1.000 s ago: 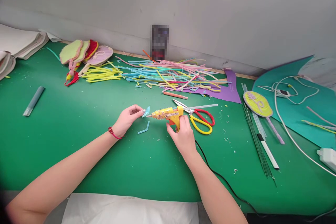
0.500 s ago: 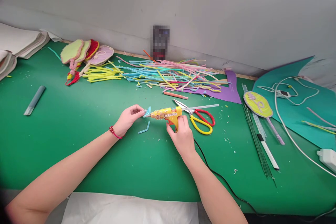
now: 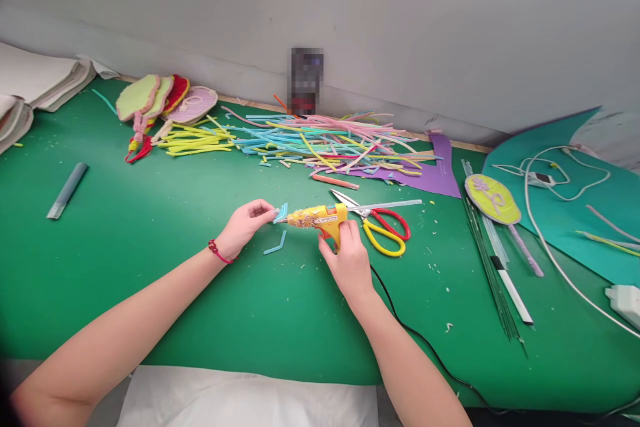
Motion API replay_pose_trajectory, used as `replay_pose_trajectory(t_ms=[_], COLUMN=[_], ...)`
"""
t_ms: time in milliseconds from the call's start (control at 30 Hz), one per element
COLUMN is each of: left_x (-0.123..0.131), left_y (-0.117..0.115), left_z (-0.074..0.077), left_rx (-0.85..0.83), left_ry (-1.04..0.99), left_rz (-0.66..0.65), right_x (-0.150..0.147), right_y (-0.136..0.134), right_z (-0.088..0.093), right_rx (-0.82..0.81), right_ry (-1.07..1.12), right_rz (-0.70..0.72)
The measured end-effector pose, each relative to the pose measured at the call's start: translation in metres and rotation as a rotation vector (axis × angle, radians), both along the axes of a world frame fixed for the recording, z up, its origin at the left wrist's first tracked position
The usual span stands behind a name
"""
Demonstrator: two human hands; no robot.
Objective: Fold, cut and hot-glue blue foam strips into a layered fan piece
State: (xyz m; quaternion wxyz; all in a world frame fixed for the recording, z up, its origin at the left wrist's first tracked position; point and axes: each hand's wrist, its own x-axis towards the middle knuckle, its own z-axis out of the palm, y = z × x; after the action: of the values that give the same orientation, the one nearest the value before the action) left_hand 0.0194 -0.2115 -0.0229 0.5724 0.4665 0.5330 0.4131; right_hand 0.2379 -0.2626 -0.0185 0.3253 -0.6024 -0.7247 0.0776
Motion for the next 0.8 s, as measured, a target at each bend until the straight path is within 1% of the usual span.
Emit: replay_pose_trajectory(t_ms=[600, 800], left_x=[-0.0008, -0.0009], left_y=[0.0000, -0.0005], left_z=[0.0013, 0.0014], left_rx=[-0.001, 0.011], left_ry=[0.002, 0.012], left_rz=[-0.002, -0.011], right_x=[0.0012, 0.0029], right_y=[-0.0004, 0.0005], right_z=[0.0021, 0.0029], right_rx=[0.002, 0.041], right_ry=[-0.007, -0.013], right_rz=[0.002, -0.011])
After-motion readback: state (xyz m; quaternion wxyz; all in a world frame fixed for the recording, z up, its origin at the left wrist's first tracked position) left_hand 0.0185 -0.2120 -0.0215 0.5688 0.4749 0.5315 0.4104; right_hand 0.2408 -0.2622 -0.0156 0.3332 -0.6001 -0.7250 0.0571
